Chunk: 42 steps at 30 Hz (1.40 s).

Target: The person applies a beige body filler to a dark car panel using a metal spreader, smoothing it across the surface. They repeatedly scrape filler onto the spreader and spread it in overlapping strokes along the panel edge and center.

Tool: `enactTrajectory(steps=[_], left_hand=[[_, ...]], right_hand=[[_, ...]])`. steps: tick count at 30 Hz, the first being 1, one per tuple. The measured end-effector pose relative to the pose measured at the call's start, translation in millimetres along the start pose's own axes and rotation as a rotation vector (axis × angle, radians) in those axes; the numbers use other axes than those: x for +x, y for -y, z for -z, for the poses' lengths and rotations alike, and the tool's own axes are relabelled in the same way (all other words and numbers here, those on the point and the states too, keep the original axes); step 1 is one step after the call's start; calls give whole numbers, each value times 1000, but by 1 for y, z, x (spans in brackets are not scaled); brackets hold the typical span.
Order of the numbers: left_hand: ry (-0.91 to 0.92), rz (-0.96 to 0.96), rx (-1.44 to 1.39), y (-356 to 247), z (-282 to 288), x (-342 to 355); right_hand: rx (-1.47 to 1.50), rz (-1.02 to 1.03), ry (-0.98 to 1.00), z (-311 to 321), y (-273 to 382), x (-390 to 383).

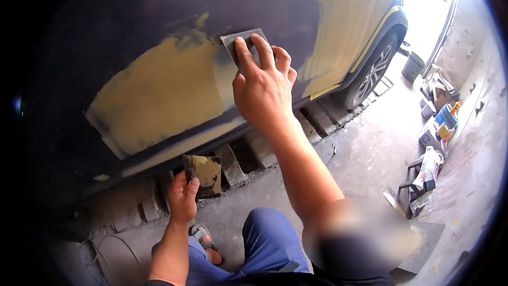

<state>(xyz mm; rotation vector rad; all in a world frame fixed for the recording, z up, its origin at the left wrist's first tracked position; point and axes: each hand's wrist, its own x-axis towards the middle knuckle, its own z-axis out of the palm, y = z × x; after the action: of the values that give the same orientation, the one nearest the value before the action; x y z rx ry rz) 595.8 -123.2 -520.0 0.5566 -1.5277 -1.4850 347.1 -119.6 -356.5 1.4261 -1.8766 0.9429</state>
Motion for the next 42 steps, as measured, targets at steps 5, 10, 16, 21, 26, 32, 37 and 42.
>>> enactTrajectory(steps=[5, 10, 16, 21, 26, 32, 37, 42], left_hand=[[-27, 26, 35, 11, 10, 0], [-61, 38, 0, 20, 14, 2], [-90, 21, -41, 26, 21, 5], [-99, 64, 6, 32, 22, 6], [-92, 47, 3, 24, 21, 9], [-56, 56, 13, 32, 19, 7], [-77, 110, -104, 30, 14, 12], [-100, 113, -201, 32, 13, 15]], right_hand=[[-28, 47, -87, -12, 24, 11], [-46, 79, -47, -29, 33, -4], [-11, 47, -84, -7, 36, 12], [19, 69, -30, -23, 65, 2], [-18, 27, 6, -11, 34, -8], [-15, 37, -78, -16, 14, 14], [-11, 47, -2, -35, 13, -12], [30, 41, 35, -54, 4, -42]])
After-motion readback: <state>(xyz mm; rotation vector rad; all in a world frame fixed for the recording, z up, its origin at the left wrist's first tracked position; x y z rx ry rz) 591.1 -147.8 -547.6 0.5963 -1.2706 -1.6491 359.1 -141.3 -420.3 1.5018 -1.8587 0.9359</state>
